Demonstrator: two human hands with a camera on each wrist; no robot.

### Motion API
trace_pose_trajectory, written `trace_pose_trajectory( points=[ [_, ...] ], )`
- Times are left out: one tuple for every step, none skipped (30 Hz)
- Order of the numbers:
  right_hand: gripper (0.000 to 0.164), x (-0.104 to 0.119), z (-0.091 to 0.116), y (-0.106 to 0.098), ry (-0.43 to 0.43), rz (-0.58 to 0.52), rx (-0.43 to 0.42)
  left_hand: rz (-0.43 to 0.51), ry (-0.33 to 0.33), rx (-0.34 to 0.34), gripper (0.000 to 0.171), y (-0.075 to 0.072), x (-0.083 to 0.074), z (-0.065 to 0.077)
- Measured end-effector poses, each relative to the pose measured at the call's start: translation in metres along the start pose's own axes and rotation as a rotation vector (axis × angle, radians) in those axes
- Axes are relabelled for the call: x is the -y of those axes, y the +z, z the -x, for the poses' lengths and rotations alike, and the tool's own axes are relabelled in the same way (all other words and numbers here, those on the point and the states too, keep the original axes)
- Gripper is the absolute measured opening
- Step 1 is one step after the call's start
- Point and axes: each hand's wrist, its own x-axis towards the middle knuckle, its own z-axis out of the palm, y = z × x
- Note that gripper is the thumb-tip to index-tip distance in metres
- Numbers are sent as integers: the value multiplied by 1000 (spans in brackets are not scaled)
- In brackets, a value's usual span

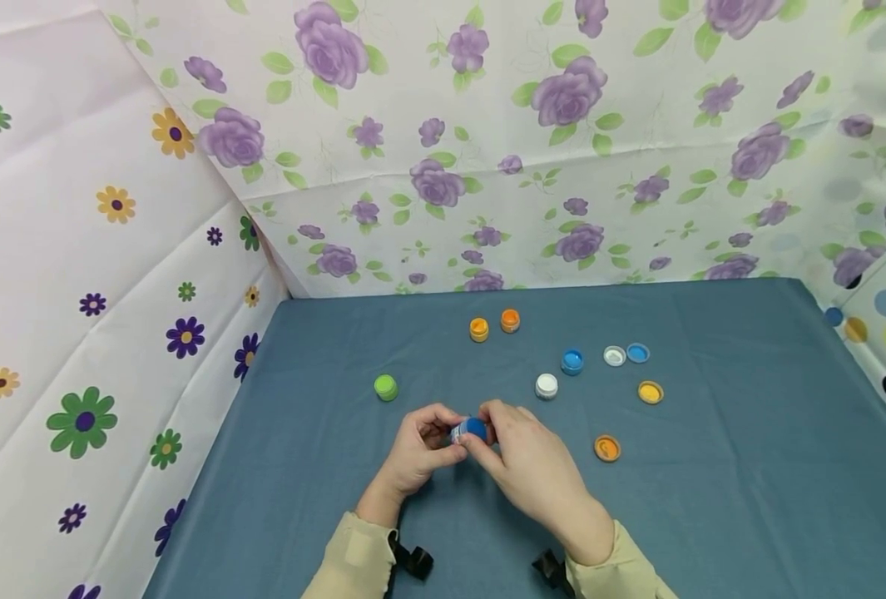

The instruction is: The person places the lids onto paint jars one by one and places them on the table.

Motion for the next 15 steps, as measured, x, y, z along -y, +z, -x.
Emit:
trace_pose_trajectory(
  points=[
    [38, 0, 0, 0, 1, 0, 0, -6, -6, -3, 46, 0, 0, 0],
    [38, 0, 0, 0, 2, -3, -2, -13, -9, -7, 44, 1, -1, 0],
    [38, 0, 0, 0, 2, -7, -5, -24, -13, -13, 42, 1, -1, 0],
    [37, 0, 0, 1, 2, -9, -9, -35, -16, -16, 39, 1, -1, 0],
    [35, 0, 0, 1, 2, -11, -14, -47, -20, -20, 37, 2, -1, 0],
    [34, 0, 0, 1, 1, -15, -20, -58, -21, -23, 35, 2, -2, -1],
    [34, 0, 0, 1, 0, -17, -25, -68, -24, -24, 34, 2, -1, -1],
    [34, 1, 0, 1, -3, -19, -29, -76, -27, -25, 34, 3, -2, -1],
    [35, 1, 1, 2, -7, -20, -33, -85, -32, -24, 35, 3, -2, -1],
    [36, 1, 1, 2, -12, -22, -37, -93, -37, -23, 35, 3, -2, -1],
    [36, 0, 1, 2, -14, -22, -39, -103, -41, -22, 36, 3, -2, -1],
    [37, 0, 2, 2, -17, -22, -41, -111, -44, -20, 37, 4, -2, -1],
    [37, 0, 2, 2, -18, -22, -42, -120, -50, -20, 37, 4, -2, -1],
    [38, 0, 1, 1, -18, -21, -43, -134, -55, -20, 36, 5, -3, -2],
    [38, 0, 1, 1, -17, -20, -42, -149, -61, -19, 35, 5, -4, -2]
  ],
)
